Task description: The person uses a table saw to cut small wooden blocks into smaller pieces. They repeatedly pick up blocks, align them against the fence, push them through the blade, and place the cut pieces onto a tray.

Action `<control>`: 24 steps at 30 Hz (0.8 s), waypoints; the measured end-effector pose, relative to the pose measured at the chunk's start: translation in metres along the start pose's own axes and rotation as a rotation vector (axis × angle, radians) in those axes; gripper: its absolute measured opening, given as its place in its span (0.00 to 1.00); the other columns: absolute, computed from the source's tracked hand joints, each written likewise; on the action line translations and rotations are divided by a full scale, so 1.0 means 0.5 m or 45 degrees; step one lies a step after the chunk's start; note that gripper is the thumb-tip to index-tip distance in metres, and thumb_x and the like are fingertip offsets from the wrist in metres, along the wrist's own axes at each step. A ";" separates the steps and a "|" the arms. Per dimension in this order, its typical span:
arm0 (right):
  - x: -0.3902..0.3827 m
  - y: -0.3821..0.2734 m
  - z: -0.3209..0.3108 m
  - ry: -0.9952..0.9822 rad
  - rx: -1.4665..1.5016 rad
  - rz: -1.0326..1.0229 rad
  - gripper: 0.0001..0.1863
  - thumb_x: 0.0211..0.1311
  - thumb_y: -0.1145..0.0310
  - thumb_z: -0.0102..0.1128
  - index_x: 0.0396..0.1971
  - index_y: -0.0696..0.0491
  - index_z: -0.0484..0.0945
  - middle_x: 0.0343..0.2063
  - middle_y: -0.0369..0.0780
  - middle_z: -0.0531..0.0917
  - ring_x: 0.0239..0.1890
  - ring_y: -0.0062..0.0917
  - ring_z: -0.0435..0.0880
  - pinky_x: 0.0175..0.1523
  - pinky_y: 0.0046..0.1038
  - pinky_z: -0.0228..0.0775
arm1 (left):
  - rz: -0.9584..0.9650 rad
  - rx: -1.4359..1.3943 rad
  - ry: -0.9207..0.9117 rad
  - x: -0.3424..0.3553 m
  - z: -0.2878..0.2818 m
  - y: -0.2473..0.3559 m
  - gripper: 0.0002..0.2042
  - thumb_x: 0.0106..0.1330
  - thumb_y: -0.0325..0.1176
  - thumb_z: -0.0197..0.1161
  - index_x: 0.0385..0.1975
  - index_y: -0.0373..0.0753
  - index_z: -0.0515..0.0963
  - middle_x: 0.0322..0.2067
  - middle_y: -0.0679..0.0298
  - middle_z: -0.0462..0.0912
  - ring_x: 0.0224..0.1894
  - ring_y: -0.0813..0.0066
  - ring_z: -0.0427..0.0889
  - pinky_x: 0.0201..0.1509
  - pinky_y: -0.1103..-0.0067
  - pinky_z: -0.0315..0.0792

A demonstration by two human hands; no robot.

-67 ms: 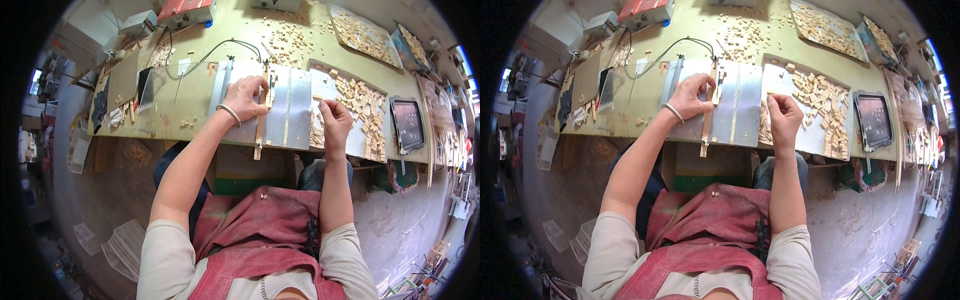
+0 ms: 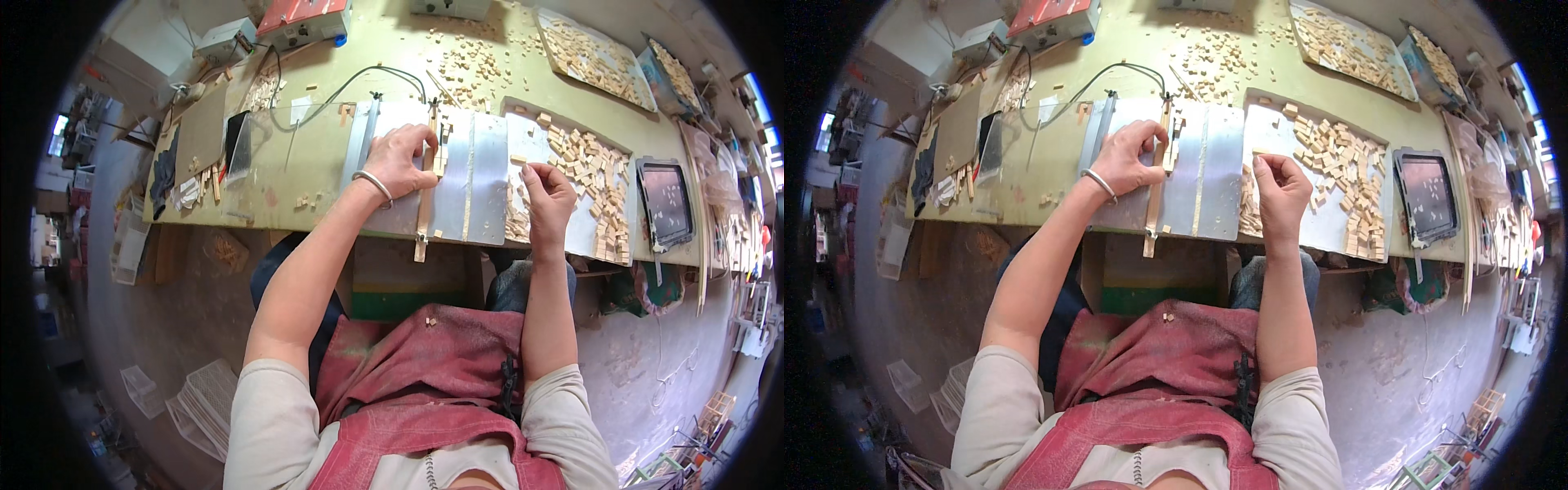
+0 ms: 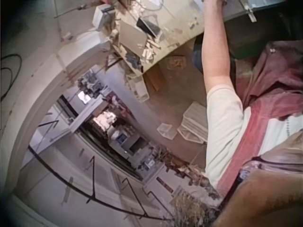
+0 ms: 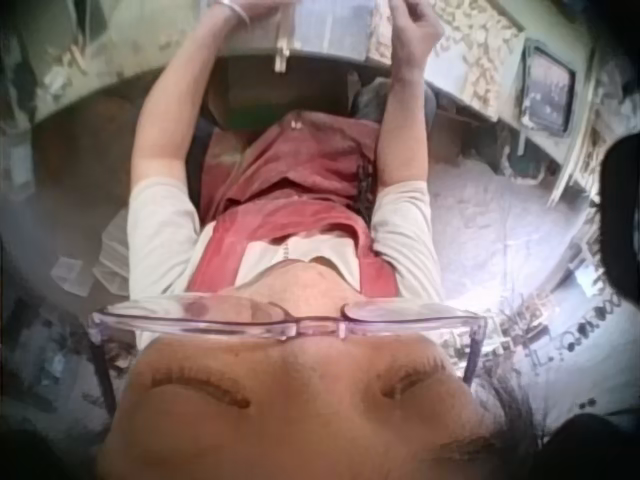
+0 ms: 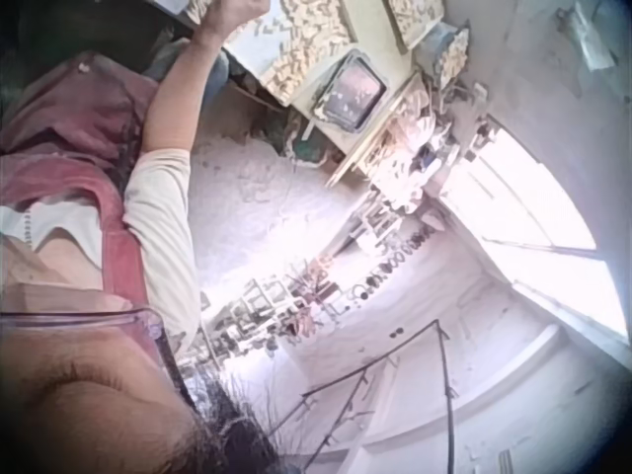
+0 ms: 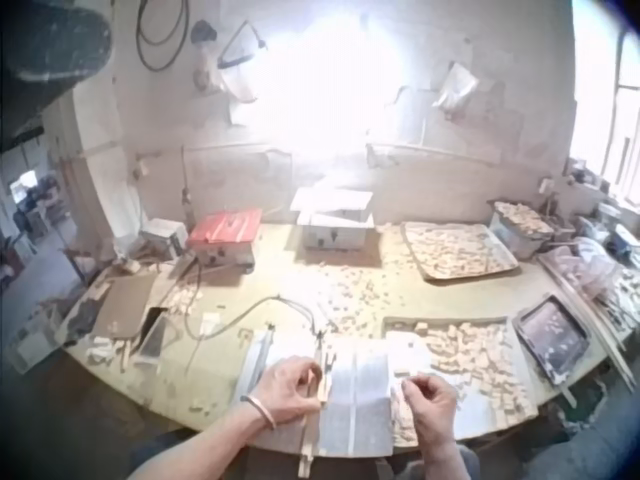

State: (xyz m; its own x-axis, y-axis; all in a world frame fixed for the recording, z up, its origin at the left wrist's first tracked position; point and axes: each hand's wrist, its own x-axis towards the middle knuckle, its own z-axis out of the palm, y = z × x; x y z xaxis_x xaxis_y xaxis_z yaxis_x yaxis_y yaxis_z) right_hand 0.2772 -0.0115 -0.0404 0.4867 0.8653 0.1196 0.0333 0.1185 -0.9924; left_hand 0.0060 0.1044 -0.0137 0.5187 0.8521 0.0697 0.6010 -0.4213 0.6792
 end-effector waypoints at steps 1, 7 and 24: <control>0.001 -0.001 0.000 0.004 0.031 0.009 0.07 0.75 0.72 0.73 0.44 0.61 0.90 0.36 0.33 0.90 0.37 0.11 0.83 0.45 0.17 0.75 | -0.030 -0.011 -0.032 0.003 -0.003 0.002 0.21 0.47 0.40 0.77 0.43 0.47 0.83 0.36 0.64 0.80 0.43 0.63 0.82 0.52 0.66 0.75; -0.001 -0.008 0.006 0.005 0.104 0.039 0.07 0.76 0.72 0.73 0.44 0.61 0.90 0.37 0.33 0.90 0.39 0.13 0.84 0.47 0.18 0.76 | -0.062 0.006 -0.062 0.015 -0.006 -0.003 0.22 0.47 0.43 0.78 0.43 0.48 0.83 0.39 0.63 0.83 0.47 0.62 0.84 0.56 0.64 0.74; 0.057 -0.003 0.136 -0.571 -0.875 -0.468 0.14 0.64 0.72 0.67 0.48 0.50 0.92 0.35 0.39 0.84 0.44 0.33 0.83 0.59 0.39 0.67 | -0.075 0.084 -0.060 -0.015 0.002 0.014 0.22 0.48 0.41 0.75 0.46 0.48 0.81 0.40 0.61 0.82 0.49 0.56 0.82 0.57 0.61 0.73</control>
State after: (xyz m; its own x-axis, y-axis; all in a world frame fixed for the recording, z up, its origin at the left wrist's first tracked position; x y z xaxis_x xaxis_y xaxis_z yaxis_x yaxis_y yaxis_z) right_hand 0.2316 0.0462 -0.0333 -0.0395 0.9561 0.2904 0.7045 0.2328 -0.6704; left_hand 0.0069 0.0947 -0.0103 0.5087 0.8609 -0.0044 0.6690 -0.3921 0.6314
